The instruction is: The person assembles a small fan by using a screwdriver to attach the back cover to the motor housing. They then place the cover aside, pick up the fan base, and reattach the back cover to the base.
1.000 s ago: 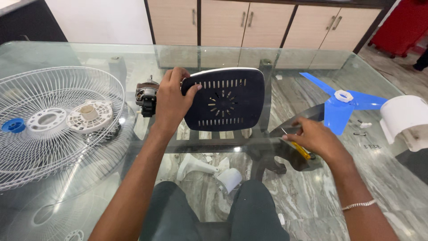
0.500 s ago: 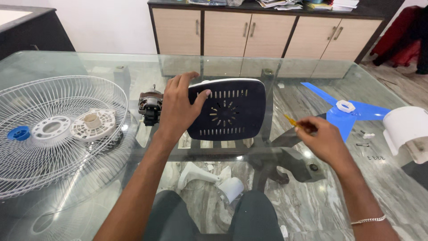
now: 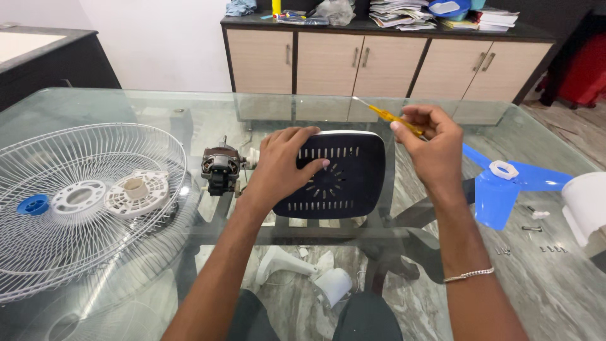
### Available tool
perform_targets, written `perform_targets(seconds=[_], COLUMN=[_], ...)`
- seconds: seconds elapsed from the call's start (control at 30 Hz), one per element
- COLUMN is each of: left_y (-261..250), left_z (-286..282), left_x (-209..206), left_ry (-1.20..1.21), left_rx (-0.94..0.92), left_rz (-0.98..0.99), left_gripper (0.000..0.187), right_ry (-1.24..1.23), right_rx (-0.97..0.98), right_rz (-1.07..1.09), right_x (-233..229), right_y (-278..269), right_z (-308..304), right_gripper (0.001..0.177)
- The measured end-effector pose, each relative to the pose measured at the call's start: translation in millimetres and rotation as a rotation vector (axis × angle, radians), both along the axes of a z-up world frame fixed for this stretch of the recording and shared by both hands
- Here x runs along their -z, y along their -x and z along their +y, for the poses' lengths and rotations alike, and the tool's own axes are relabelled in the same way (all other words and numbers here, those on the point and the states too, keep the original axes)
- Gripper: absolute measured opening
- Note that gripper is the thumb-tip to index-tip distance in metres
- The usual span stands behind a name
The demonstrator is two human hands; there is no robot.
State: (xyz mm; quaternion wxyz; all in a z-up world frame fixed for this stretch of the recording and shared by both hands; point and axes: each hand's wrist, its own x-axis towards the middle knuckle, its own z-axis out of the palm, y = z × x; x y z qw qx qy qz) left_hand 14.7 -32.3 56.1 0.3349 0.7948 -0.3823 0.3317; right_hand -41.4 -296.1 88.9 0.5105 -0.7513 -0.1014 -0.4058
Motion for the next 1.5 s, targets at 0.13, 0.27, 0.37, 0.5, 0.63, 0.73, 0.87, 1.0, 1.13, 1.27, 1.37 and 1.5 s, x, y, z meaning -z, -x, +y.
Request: perform_targets(seconds=[0.13,0.27,0.37,0.5,0.63,0.73,0.87,1.0,1.13,1.27,1.37,1.5], left_y=[-1,2,3,6,9,11,10,8,8,9,10,9], left_z=[2,6,6,5,3,2,-1,0,0,0,0,2], left_x=[5,6,5,3,0,2,5,10,12,12,12,13], left_ry=[0.036,0.044,0.009,-0.038,-0.037,0.009,-0.035,-0.051,-0.043,-0.048,-0.048,-0.049], left_rx=[0.007,0.003,0.002,-0.018,-0.010,0.025,0.023,0.016,0.006,-0.004,-0.002,-0.011], left_rz=[0.035,0.085,0.135,-0.001,-0.017,-0.101,-0.089,-0.046,-0.097,-0.102,-0.092,-0.083], left_gripper=[0.055,0.052,0.050,0.054,0.065,0.075,0.074,0.067,0.066,0.065,0.065,0.066], right_ry=[-0.225,-0.573,-0.722,-0.531,-0.315,-0.320,-0.227,-0.178,-0.072,0.005,0.051,0.081], right_rx=[-0.158,-0.395,-0.407,-0.379,-0.346,-0.347,-0.314,-0.342,-0.311,-0.361,-0.389,-0.384], right_rz=[-0.021,-0.013,-0.037,-0.132,-0.130,-0.077,0.042,0.162,0.196,0.249,0.285,0.311], right_x=[0,-6,-10,-11,-11,-10,-14,-27,-36,-46,-54,-57], right_y=[-7,-7,-6,1,1,-7,-27,-42,-43,-41,-42,-44], right_z=[3,-3,2,17,32,33,28,21,19,22,23,24], right_gripper=[0.032,0.026,0.017,0.014,0.016,0.018,0.019,0.018,0.017,0.017,0.017,0.019])
